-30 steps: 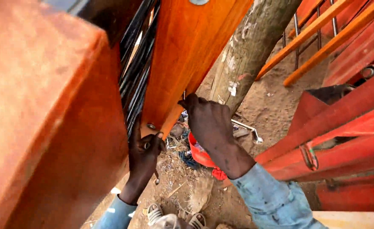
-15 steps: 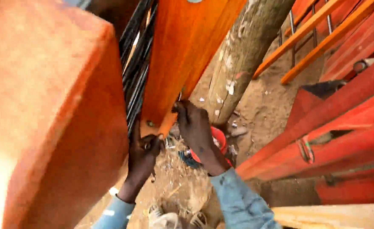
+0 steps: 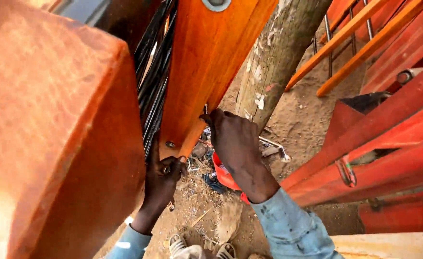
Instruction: Tightening bolts to secure wooden slats onto a metal gate frame using a wrench.
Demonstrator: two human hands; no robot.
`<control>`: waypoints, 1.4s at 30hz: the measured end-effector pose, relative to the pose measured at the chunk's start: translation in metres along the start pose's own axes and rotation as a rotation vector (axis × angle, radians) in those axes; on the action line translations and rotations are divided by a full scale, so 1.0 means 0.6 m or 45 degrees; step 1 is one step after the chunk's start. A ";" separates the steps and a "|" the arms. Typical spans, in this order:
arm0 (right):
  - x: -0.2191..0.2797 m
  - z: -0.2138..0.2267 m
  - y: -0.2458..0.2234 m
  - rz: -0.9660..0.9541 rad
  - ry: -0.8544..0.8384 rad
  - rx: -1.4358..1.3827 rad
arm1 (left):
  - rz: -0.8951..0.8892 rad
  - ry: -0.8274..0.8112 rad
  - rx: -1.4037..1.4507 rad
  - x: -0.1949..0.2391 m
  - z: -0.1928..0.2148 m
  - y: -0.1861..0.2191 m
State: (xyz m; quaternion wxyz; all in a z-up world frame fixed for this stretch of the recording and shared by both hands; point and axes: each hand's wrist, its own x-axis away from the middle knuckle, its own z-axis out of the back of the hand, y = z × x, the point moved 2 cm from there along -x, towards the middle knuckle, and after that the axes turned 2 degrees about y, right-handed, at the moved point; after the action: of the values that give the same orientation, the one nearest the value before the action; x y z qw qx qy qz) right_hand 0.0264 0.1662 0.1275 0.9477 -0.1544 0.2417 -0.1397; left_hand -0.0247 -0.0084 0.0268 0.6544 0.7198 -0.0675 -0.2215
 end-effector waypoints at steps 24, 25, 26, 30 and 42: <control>0.015 -0.018 0.048 0.179 0.053 -0.406 | 0.032 -0.222 -0.062 0.020 0.025 -0.018; 0.009 -0.014 0.041 0.222 0.078 -0.314 | 0.006 -0.226 -0.045 0.018 0.026 -0.022; 0.006 -0.015 0.040 0.211 0.074 -0.316 | 0.016 -0.232 -0.047 0.014 0.025 -0.025; 0.007 -0.022 0.032 0.157 0.088 -0.126 | 0.022 -0.220 -0.019 0.013 0.025 -0.030; 0.007 -0.061 0.034 0.063 0.196 -0.082 | 0.078 -0.248 -0.041 0.020 0.025 -0.018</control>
State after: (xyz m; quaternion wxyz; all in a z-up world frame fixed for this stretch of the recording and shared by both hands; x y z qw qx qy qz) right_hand 0.0154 0.1753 0.0880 0.9241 -0.1677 0.3218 -0.1197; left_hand -0.0220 -0.0255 0.0128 0.6627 0.6818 -0.1493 -0.2715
